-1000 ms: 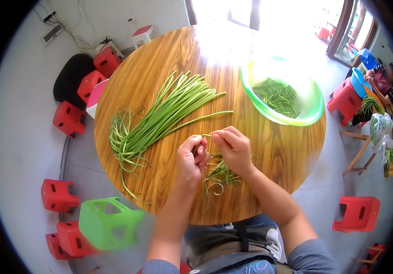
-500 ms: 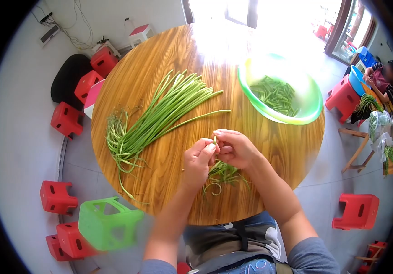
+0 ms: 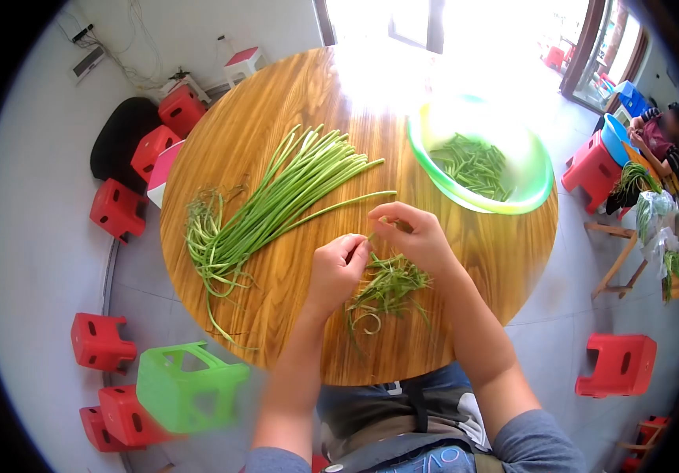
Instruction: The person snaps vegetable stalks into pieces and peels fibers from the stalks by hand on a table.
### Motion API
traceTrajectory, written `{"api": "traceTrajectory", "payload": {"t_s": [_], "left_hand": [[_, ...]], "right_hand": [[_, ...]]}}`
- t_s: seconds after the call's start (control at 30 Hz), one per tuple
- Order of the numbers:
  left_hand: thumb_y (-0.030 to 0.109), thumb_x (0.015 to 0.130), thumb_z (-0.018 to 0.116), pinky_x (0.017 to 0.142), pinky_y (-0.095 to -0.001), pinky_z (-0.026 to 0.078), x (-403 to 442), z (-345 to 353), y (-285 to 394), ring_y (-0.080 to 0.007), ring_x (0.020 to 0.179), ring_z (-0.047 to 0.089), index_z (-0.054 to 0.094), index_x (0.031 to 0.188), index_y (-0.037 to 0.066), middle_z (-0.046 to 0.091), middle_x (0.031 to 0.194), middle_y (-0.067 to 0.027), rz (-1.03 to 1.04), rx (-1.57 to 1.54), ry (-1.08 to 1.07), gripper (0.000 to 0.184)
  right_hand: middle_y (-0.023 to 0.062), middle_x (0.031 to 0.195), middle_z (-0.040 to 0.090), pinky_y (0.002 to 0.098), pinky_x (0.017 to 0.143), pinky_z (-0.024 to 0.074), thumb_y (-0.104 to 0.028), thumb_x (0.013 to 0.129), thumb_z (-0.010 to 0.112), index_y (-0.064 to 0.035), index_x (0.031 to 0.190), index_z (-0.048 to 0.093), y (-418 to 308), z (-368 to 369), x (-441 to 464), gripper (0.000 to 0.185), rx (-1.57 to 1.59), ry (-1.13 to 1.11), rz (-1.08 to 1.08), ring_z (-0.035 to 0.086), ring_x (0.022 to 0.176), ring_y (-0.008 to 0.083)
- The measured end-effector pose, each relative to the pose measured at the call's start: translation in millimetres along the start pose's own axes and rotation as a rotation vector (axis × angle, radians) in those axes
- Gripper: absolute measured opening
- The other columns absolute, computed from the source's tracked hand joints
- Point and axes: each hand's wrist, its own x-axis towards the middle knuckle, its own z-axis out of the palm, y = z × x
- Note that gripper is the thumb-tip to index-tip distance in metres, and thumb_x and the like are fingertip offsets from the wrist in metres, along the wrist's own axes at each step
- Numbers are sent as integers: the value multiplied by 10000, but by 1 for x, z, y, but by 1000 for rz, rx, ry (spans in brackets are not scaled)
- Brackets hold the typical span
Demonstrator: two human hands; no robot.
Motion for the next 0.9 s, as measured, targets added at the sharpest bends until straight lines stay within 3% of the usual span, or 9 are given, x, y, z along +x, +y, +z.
{"api": "traceTrajectory", "payload": {"t_s": [0.07, 0.13, 0.2, 0.33, 0.43, 0.6, 0.73, 0.83, 0.9], "left_hand": [[111, 842, 551, 570, -292, 435, 1, -4, -2, -206, 612, 557, 607, 853, -44, 596, 725, -137, 84, 145, 21, 166], [109, 831, 556, 583, -321, 445, 3, -7, -7, -259, 626, 570, 604, 850, -49, 596, 753, -181, 155, 196, 30, 166], [111, 829, 559, 556, -300, 430, 4, -7, -12, -208, 589, 555, 610, 838, -42, 587, 692, -148, 184, 160, 41, 162], [114, 818, 566, 500, -260, 387, 2, -16, 1, -101, 529, 501, 618, 799, -35, 543, 575, -80, -150, -8, -57, 159], [122, 812, 572, 473, -238, 356, 2, -13, -9, -42, 516, 453, 625, 782, -18, 507, 531, -34, -130, -150, -112, 152], [127, 808, 571, 488, -273, 384, -6, -5, 12, -125, 500, 484, 631, 775, 6, 546, 570, -88, -64, 41, -128, 139], [84, 776, 571, 518, -344, 438, -10, 7, 5, -268, 578, 557, 611, 777, -2, 579, 681, -143, 287, 175, 31, 95], [51, 755, 580, 505, -372, 444, -14, 14, 4, -286, 563, 546, 593, 814, -9, 552, 686, -129, 467, 334, 95, 86], [47, 753, 584, 494, -371, 439, -15, 15, 5, -282, 551, 540, 590, 828, -13, 543, 684, -122, 582, 442, 140, 97]], "right_hand": [[69, 838, 601, 288, 575, 476, -64, 804, 608, -77, 959, 626, 15, 3, 2, 157, -308, -14, -371, 587, 656, 190], [83, 915, 593, 324, 607, 490, -25, 781, 594, -77, 950, 625, 10, 8, -4, 179, -474, -40, -393, 600, 714, 246], [100, 991, 561, 369, 629, 497, 3, 751, 563, -76, 960, 601, -4, 7, -8, 227, -628, -82, -418, 599, 753, 305], [95, 842, 561, 355, 583, 487, -40, 760, 565, -29, 932, 561, -13, 4, -9, 172, -876, -274, -462, 605, 729, 263], [106, 765, 534, 373, 553, 469, -71, 777, 528, -15, 872, 506, -20, -3, -8, 113, -1019, -438, -525, 594, 691, 271], [128, 723, 519, 394, 557, 455, -105, 817, 497, -12, 822, 467, -34, -17, -7, 98, -1062, -640, -376, 577, 679, 305], [194, 735, 532, 421, 606, 436, -168, 888, 421, 7, 840, 464, -20, -14, -15, 186, -661, -510, -159, 555, 698, 350], [170, 721, 538, 400, 619, 434, -159, 880, 422, 15, 831, 462, -23, -8, -23, 184, -390, -353, 87, 556, 671, 292], [60, 612, 463, 307, 495, 375, -165, 889, 426, -23, 812, 495, -19, -6, -25, 175, -72, -274, 287, 456, 552, 154]]}}
